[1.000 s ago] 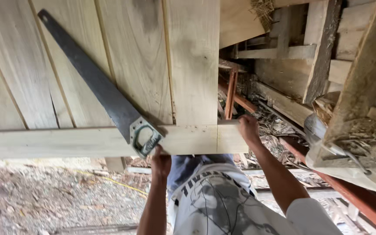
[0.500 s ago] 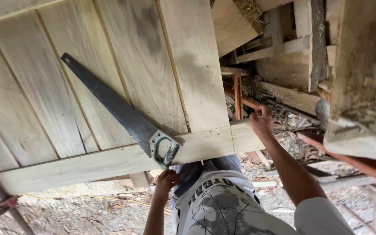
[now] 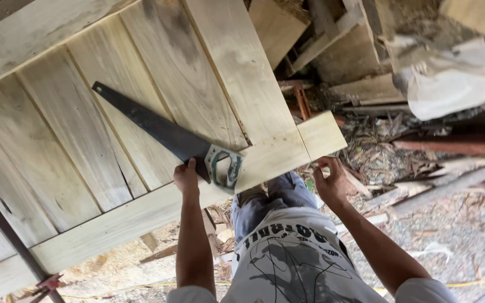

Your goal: The person uses a hand saw to cut a plank of wood clamped to a workbench. After cutting, the person removes the sawn piece and walks to another area to pick up a square ruler and a pencil.

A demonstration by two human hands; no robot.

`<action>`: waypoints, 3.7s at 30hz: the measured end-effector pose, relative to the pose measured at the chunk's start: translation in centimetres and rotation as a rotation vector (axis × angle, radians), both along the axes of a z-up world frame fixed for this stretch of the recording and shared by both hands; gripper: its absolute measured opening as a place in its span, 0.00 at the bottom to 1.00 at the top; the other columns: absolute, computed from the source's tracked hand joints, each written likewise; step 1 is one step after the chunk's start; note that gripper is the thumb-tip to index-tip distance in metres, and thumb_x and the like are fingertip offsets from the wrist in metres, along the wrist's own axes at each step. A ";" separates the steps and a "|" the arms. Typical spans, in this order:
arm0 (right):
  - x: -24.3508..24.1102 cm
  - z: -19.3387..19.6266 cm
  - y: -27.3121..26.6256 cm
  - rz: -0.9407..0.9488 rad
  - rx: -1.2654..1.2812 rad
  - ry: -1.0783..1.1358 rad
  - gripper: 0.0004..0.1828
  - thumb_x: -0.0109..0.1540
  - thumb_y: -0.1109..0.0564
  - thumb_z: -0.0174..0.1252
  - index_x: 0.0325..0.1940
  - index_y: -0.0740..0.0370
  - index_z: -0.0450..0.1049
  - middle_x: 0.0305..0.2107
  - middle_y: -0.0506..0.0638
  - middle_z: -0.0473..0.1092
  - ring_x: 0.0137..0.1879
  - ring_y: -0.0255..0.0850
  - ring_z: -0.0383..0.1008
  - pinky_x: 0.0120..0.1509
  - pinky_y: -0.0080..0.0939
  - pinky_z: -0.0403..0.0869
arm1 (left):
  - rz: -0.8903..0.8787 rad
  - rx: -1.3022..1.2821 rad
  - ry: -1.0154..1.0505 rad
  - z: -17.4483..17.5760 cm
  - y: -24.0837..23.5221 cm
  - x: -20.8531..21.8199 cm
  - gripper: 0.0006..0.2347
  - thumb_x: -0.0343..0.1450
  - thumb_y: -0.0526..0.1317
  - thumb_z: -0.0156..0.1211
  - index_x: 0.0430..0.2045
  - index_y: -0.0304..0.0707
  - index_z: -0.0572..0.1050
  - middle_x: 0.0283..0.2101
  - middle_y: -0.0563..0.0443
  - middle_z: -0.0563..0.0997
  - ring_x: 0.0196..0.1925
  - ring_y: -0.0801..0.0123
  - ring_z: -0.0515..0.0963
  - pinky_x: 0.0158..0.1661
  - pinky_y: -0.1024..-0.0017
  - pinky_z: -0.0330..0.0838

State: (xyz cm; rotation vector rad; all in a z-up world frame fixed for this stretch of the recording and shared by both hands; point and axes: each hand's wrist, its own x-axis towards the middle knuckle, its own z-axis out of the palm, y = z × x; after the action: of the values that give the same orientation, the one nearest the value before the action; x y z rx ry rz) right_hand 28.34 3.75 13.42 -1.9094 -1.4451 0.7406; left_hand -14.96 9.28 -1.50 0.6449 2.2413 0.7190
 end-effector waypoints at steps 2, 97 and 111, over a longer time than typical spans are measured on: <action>-0.6 0.9 -2.5 -0.031 -0.024 0.048 0.11 0.60 0.68 0.58 0.46 0.68 0.71 0.40 0.58 0.72 0.45 0.46 0.78 0.48 0.44 0.76 | 0.066 0.045 -0.281 0.2 1.0 -0.7 0.08 0.70 0.38 0.70 0.29 0.32 0.79 0.31 0.53 0.80 0.32 0.70 0.74 0.36 0.67 0.70; 1.4 15.9 -4.2 -0.021 -0.585 0.099 0.36 0.57 0.61 0.62 0.71 0.61 0.66 0.38 0.62 0.79 0.42 0.48 0.84 0.43 0.42 0.79 | -0.785 -0.068 0.692 0.4 5.0 29.3 0.37 0.75 0.52 0.40 0.74 0.28 0.36 0.78 0.31 0.34 0.81 0.41 0.34 0.74 0.41 0.38; -0.4 2.4 7.9 0.009 -0.482 0.326 0.35 0.59 0.62 0.59 0.72 0.60 0.65 0.51 0.65 0.77 0.51 0.51 0.81 0.51 0.46 0.81 | -0.812 -0.099 0.678 1.0 4.2 28.7 0.37 0.76 0.54 0.36 0.74 0.27 0.33 0.78 0.33 0.31 0.81 0.44 0.31 0.75 0.42 0.34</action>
State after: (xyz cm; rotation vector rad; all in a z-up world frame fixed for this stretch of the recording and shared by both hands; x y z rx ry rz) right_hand 27.96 11.61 15.79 -1.9971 -1.1400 1.4338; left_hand 13.76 13.49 -0.47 1.7981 2.2343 -0.0442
